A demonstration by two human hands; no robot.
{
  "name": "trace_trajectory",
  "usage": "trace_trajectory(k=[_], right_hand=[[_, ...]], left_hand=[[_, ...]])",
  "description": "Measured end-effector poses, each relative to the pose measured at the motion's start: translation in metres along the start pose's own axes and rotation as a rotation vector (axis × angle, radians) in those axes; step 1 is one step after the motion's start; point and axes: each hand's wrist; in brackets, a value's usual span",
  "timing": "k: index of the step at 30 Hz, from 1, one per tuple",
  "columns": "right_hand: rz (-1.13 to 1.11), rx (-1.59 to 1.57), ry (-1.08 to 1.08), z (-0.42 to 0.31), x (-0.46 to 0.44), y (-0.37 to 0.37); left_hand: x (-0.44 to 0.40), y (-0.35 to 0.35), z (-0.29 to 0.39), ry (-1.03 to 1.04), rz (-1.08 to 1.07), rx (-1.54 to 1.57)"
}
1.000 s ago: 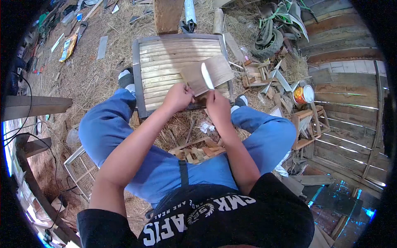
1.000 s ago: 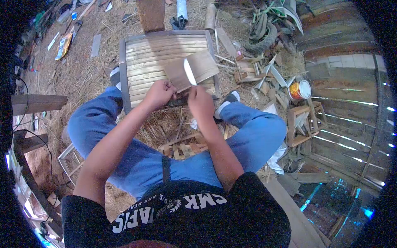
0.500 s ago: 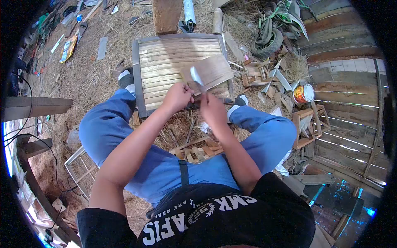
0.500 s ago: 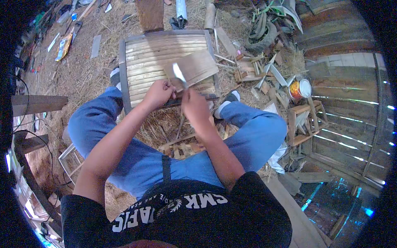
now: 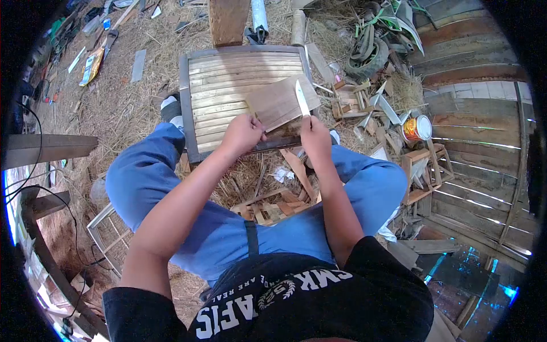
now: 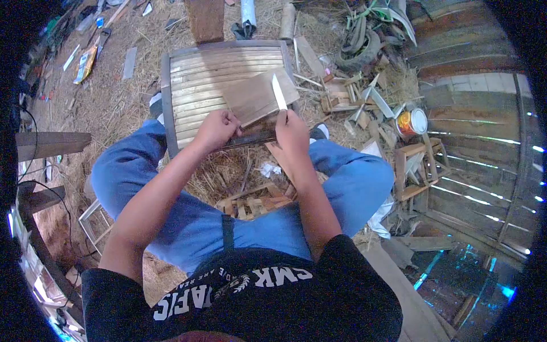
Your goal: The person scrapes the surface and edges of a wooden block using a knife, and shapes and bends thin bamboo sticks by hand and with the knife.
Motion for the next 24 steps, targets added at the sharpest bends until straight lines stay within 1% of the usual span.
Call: trace_trajectory(k=[1,3,4,6,7,9,10,11,12,13,14,16,17,20,21,22,24], right_hand=[[0.029,0.061,-0.083,0.000,0.006,0.000],[0.069,0.128,-0.224,-0.002,0.011,0.008],[0.069,0.127,-0.224,-0.001,0.013,0.011],[-0.030,0.103,-0.161,-0.001,0.017,0.013],[-0.033,0.102,-0.159,-0.009,0.014,0.007],[-0.066,-0.031,0.126,-0.021,0.005,-0.008],[-0.067,-0.030,0.127,-0.013,0.008,0.000],[-0.041,0.047,0.023,0.001,0.014,0.015],[-0.015,0.122,-0.079,-0.001,0.021,0.021],[-0.146,0.077,-0.075,-0.002,0.029,0.023],[-0.145,0.076,-0.077,-0.001,0.030,0.023],[-0.109,0.148,-0.198,-0.001,0.031,0.023],[-0.059,0.125,-0.111,0.006,0.024,0.024],[-0.009,0.143,-0.061,-0.005,0.019,0.019],[0.018,0.171,-0.119,0.007,0.023,0.032],[0.020,0.170,-0.120,0.005,0.028,0.031],[-0.103,0.184,-0.179,0.001,0.037,0.027]], left_hand=[[0.000,0.000,0.001,-0.029,0.005,0.009],[0.001,-0.002,0.005,-0.010,0.006,-0.026],[0.002,-0.003,0.007,0.008,0.004,-0.063],[0.002,-0.002,0.008,0.009,0.010,-0.062],[0.003,-0.002,0.007,0.009,0.018,-0.057],[0.002,0.000,0.004,0.003,0.022,-0.043],[0.002,0.000,0.004,0.001,0.028,-0.026],[0.002,0.000,0.005,0.001,0.029,-0.025],[0.003,-0.001,0.008,-0.020,0.025,-0.034],[0.004,-0.002,0.011,-0.040,0.020,-0.043],[0.003,-0.001,0.011,-0.038,0.021,-0.043],[0.003,0.000,0.008,-0.007,0.028,0.001],[0.002,0.000,0.005,-0.010,0.029,-0.002],[0.004,-0.001,0.006,0.009,0.031,-0.051],[0.003,-0.001,0.006,-0.002,0.026,-0.060],[0.002,-0.001,0.007,-0.011,0.019,-0.071],[0.003,0.000,0.007,-0.010,0.027,-0.049]])
Point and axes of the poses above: each hand's wrist, its own x-axis away from the middle knuckle, its own y-axis out of the palm, z = x × y, and after that the axes turned 8 degrees about z, right-handed
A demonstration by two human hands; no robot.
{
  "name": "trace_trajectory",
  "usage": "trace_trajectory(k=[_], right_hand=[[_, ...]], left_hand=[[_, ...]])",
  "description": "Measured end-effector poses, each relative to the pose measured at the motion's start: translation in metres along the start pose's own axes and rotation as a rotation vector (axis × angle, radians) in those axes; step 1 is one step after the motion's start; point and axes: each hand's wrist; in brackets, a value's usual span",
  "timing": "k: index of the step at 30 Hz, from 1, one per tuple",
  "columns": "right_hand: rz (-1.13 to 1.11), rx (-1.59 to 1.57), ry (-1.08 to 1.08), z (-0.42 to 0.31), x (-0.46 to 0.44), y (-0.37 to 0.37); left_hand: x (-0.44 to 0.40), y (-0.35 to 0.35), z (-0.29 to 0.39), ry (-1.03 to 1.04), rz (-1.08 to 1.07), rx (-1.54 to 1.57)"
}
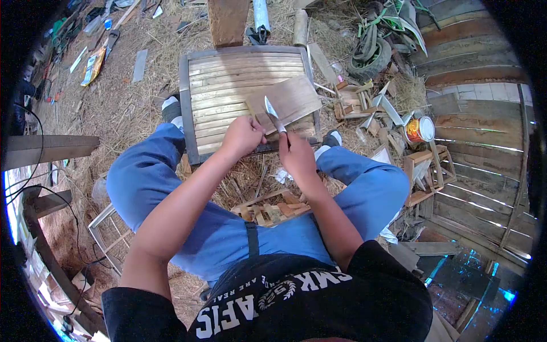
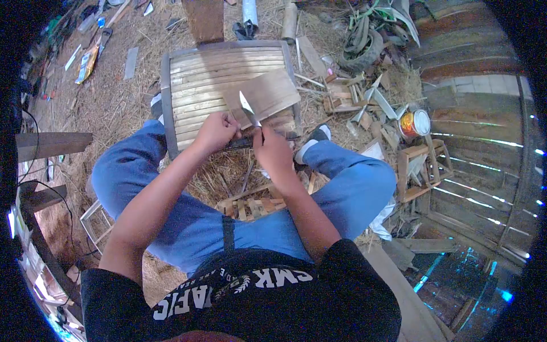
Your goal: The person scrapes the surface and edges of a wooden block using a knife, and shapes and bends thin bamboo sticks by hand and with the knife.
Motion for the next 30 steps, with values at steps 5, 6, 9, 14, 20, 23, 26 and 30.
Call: trace_trajectory(k=[5,6,9,14,20,23,26,30], right_hand=[[0.014,-0.112,0.202,-0.004,-0.020,-0.020],[0.012,-0.111,0.199,-0.003,-0.016,-0.015],[0.030,-0.045,0.013,-0.009,0.001,0.000],[0.051,-0.160,0.111,0.009,-0.020,-0.003],[-0.054,-0.033,0.036,-0.015,-0.001,-0.008],[0.044,-0.150,0.098,0.011,-0.019,-0.006],[0.084,-0.119,0.124,0.012,-0.023,-0.008],[0.023,-0.089,0.089,0.005,-0.014,-0.010]], left_hand=[[0.001,0.001,-0.001,0.035,0.035,-0.022],[0.001,0.001,0.000,0.016,0.031,-0.016],[0.001,-0.003,0.007,-0.023,0.010,-0.016],[-0.004,-0.001,-0.002,-0.001,-0.008,-0.029],[-0.005,0.002,-0.003,-0.010,-0.022,0.016],[-0.003,-0.001,0.002,-0.063,-0.032,-0.016],[-0.001,-0.002,0.002,-0.038,-0.041,-0.001],[-0.002,0.000,0.004,-0.038,-0.031,0.011]])
Point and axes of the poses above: each hand's wrist, its own x-axis away from the middle knuckle, its own y-axis out of the palm, z = x × y, and after that the axes turned 8 degrees about z, right-handed
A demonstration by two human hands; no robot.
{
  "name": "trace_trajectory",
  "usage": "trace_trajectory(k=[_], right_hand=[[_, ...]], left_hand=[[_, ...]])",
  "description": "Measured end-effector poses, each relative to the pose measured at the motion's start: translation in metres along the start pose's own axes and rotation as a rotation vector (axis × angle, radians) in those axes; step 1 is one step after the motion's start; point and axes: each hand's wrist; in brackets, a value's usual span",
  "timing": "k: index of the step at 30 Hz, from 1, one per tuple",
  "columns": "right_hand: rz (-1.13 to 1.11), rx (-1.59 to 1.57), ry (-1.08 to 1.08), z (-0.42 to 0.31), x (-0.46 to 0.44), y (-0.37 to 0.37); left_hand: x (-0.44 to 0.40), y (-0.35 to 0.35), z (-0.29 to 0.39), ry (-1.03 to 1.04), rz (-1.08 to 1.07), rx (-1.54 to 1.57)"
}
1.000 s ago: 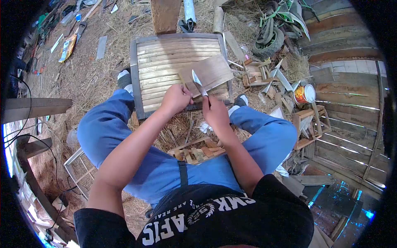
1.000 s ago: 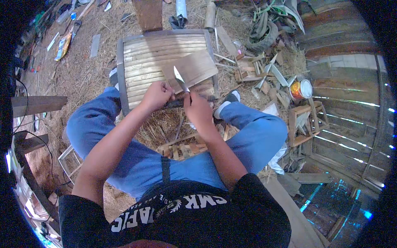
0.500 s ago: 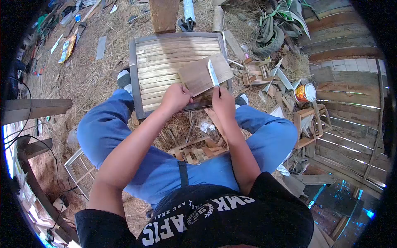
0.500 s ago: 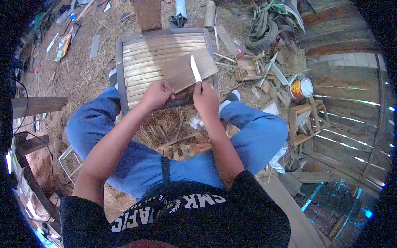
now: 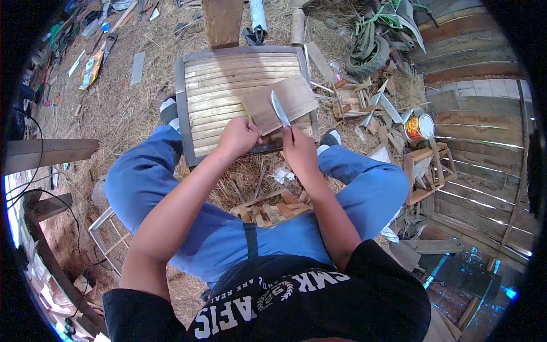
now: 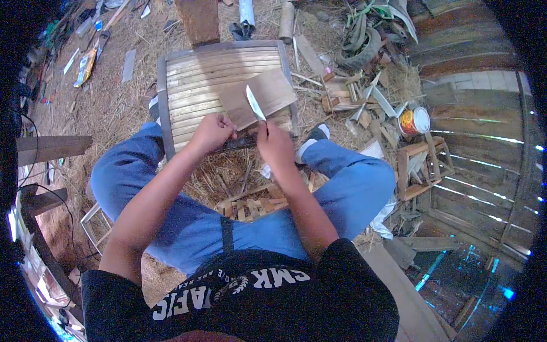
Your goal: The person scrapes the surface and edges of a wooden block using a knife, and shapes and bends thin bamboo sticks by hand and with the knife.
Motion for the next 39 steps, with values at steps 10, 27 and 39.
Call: trace_trajectory(k=[10,27,39], right_hand=[[-0.090,-0.046,-0.106,-0.009,0.019,0.015],[0.050,-0.012,-0.008,-0.013,0.015,0.016],[-0.027,-0.008,-0.051,-0.022,0.021,0.010]], left_hand=[[-0.002,0.001,-0.005,0.002,0.006,0.006],[-0.005,0.004,-0.014,0.056,0.024,-0.001],[-0.004,0.005,-0.011,0.049,0.031,0.019]])
Point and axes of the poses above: each hand's wrist, its own x-axis away from the middle knuckle, its own y-axis out of the palm, z = x × y, and after that the axes turned 8 degrees about z, right-handed
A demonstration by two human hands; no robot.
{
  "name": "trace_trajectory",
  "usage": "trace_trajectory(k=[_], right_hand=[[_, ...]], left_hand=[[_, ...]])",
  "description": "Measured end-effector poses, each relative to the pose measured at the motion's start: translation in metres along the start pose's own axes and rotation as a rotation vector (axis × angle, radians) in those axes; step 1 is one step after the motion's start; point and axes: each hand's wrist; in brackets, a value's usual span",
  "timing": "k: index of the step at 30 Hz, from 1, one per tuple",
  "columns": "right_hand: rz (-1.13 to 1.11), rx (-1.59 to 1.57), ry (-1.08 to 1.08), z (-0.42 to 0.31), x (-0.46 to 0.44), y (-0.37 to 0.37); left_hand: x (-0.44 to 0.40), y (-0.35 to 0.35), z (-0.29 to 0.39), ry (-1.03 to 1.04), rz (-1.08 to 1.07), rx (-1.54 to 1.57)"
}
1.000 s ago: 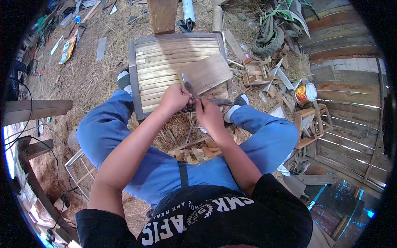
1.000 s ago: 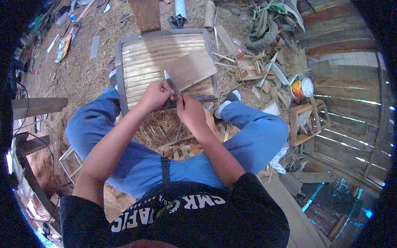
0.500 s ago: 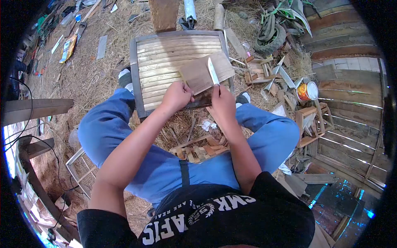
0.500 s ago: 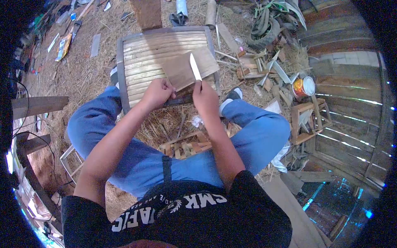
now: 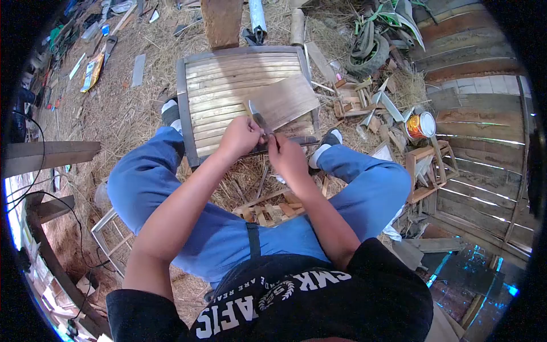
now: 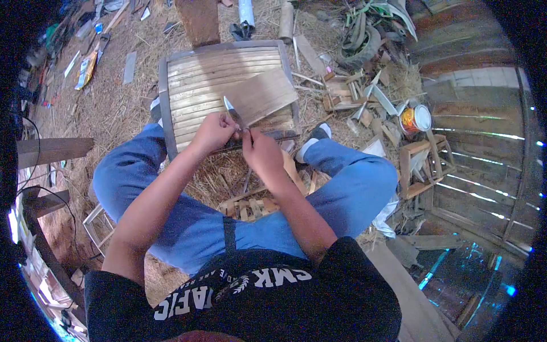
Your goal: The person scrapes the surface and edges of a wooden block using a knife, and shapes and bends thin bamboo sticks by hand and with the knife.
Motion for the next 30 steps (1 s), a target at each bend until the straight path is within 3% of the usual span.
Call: trace_trajectory(k=[7,9,11,14,15,17,21,23,25,26,30], right_hand=[[0.166,-0.026,0.092,0.014,-0.017,-0.011],[-0.044,0.054,-0.006,0.003,-0.001,-0.006],[0.082,0.045,-0.040,0.020,-0.015,-0.007],[0.097,-0.168,0.262,0.026,-0.039,-0.024],[0.096,-0.162,0.262,0.028,-0.035,-0.020],[0.069,-0.047,-0.011,0.024,-0.017,0.000],[-0.013,0.008,0.059,0.012,-0.015,-0.010],[0.068,-0.048,0.057,0.028,-0.031,-0.016],[0.057,-0.195,0.279,0.017,-0.041,-0.036],[0.141,-0.100,0.061,0.037,-0.042,-0.018],[-0.038,0.036,-0.029,0.008,-0.008,-0.006]], left_hand=[[-0.002,-0.002,-0.002,0.002,0.001,-0.021],[-0.004,-0.003,0.001,-0.018,-0.031,0.008],[-0.004,-0.006,0.002,-0.050,-0.057,0.031],[0.000,-0.007,0.006,-0.036,-0.051,-0.033],[0.000,-0.007,0.007,-0.035,-0.051,-0.072],[-0.002,-0.007,0.010,-0.025,-0.053,-0.112],[-0.007,-0.002,0.000,-0.048,-0.058,-0.017],[-0.005,-0.003,-0.003,-0.047,-0.040,-0.028],[-0.001,-0.007,0.006,-0.029,-0.062,-0.038],[0.000,-0.009,0.010,-0.027,-0.062,-0.037],[0.001,-0.008,0.015,-0.061,-0.068,-0.039]])
Point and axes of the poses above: each hand's wrist, its own x-axis away from the middle knuckle, its own y-axis out of the palm, z = x × y, and after that the axes turned 8 degrees about z, right-handed
